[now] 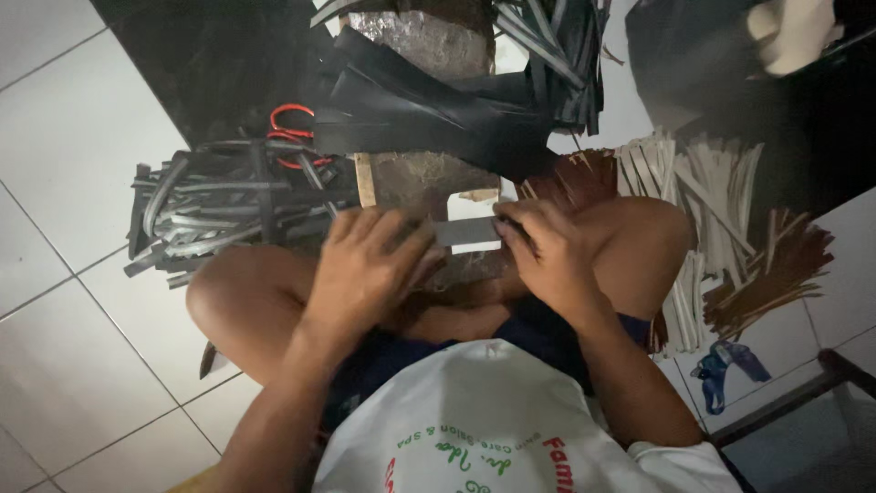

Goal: The person sits cross-legged on the floor and repeatedly cuts strips from a black rubber sheet using a knife. The person holds the rubber sheet against a wooden block and slices off thin strips, which are then placed in a pile.

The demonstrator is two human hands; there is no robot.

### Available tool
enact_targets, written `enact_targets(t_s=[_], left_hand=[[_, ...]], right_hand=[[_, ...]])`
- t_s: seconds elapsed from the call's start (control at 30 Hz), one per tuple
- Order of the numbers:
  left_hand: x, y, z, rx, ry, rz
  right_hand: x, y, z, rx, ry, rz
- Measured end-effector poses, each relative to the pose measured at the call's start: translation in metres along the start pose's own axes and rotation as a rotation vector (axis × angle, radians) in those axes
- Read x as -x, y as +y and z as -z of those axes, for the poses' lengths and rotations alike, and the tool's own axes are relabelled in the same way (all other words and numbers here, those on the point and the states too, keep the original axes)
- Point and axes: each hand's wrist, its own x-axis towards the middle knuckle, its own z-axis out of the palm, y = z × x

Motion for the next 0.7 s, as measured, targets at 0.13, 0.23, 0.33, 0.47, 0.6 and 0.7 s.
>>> enact_targets(t_s=[0.13, 0.23, 0.33, 0.47, 0.6, 0.7], left_hand=[[-0.026, 0.018, -0.048, 0.147, 0.111, 0.010], [-0.033, 0.018, -0.057, 0.163, 0.054, 0.043], [-0.041, 0.010, -0.060, 0.253, 0.040, 0.045], [-0.049, 0.005, -0.063, 0.344, 0.080, 0.068], [-0.053, 0.000, -0.064, 0.365, 0.058, 0.086], [-0.055, -0.007, -0.063, 0.345, 0.028, 0.063]], right_hand=[[-0.007, 0.009, 0.006, 0.029, -0.048, 0.003], [-0.013, 0.008, 0.012, 0.057, -0.086, -0.023], [-0.024, 0.013, 0.023, 0.043, -0.138, 0.034], [-0.034, 0.017, 0.028, -0.015, -0.149, 0.064], [-0.040, 0.023, 0.028, -0.027, -0.165, 0.035], [-0.047, 0.027, 0.027, -0.012, -0.187, 0.054]])
